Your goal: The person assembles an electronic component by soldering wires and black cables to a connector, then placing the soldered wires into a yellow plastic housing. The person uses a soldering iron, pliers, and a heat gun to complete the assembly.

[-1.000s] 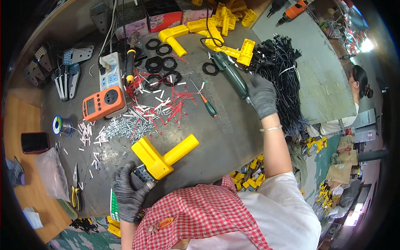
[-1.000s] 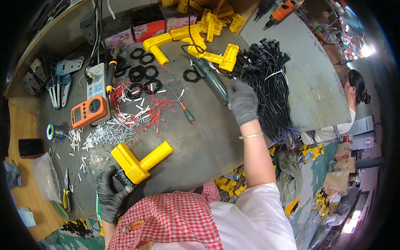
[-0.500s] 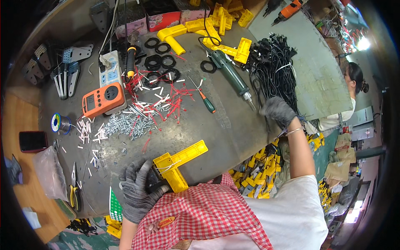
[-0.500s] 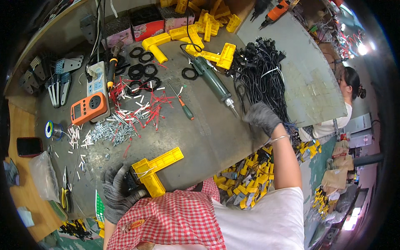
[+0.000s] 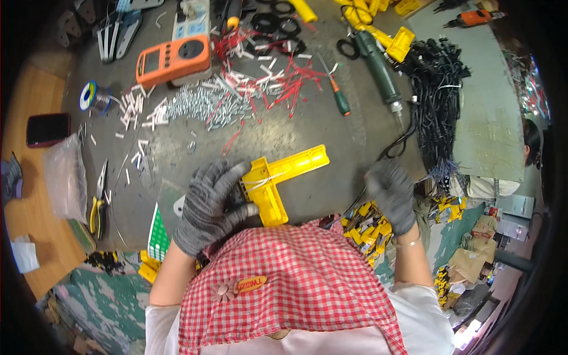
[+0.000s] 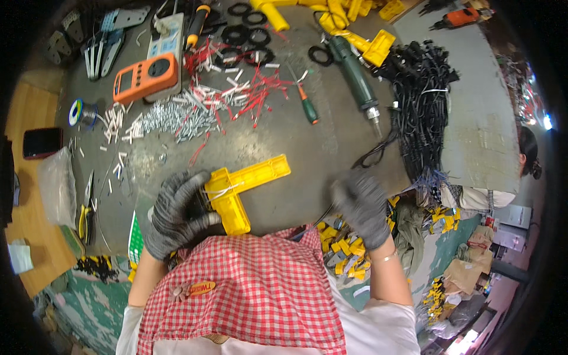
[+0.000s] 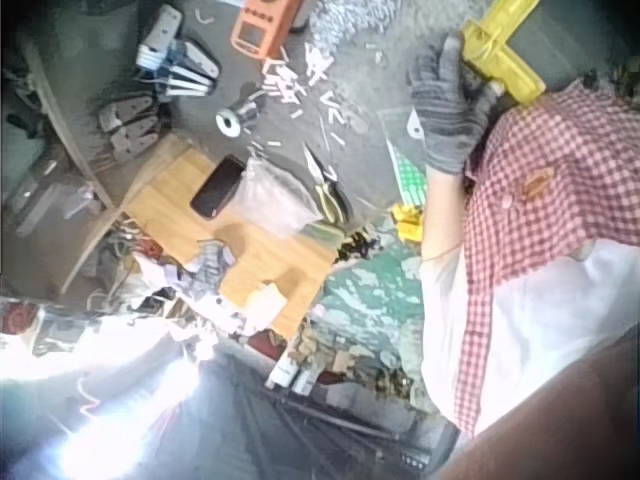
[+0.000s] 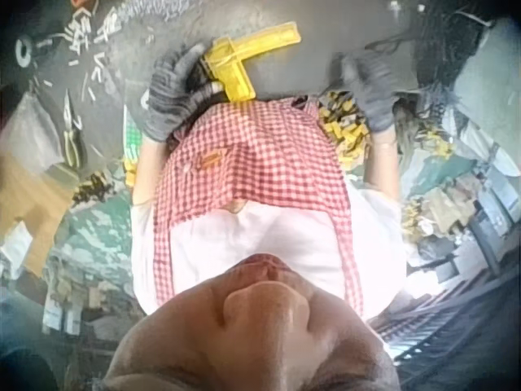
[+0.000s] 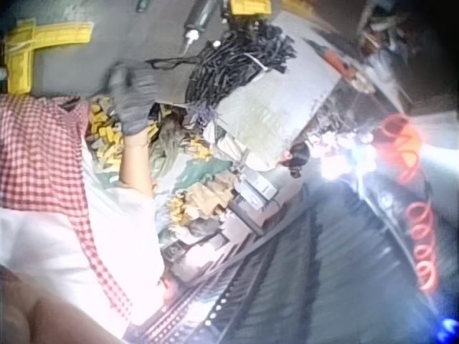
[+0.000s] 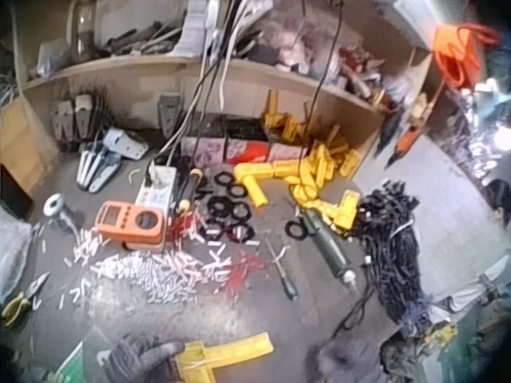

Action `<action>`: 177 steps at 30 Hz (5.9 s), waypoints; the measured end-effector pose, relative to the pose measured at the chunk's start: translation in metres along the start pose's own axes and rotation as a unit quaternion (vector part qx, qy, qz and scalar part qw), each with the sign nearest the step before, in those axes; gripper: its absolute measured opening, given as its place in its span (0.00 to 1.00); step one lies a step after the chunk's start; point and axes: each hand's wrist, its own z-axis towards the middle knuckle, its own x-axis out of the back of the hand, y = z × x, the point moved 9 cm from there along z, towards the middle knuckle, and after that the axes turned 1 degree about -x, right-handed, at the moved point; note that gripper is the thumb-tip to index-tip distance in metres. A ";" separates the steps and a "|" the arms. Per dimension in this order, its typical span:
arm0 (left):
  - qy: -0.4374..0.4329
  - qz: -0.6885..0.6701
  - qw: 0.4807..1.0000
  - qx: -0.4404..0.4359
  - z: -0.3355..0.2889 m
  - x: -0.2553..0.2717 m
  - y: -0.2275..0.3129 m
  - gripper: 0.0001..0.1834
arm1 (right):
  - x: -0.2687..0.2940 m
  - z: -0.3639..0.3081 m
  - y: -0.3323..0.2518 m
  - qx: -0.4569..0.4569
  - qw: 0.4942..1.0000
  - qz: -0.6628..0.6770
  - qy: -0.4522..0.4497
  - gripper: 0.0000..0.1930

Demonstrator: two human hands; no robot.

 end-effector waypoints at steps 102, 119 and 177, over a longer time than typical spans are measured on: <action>0.057 0.006 0.998 -0.020 0.040 0.022 -0.003 0.11 | -0.143 0.115 -0.138 -0.101 0.864 0.327 -0.370 0.10; 0.158 0.079 0.899 0.400 -0.064 0.114 -0.160 0.12 | -0.158 0.116 -0.133 -0.197 0.813 0.422 -0.351 0.11; 0.123 -0.187 0.972 0.067 0.042 0.030 -0.031 0.11 | -0.136 0.116 -0.118 -0.098 0.791 0.401 -0.451 0.16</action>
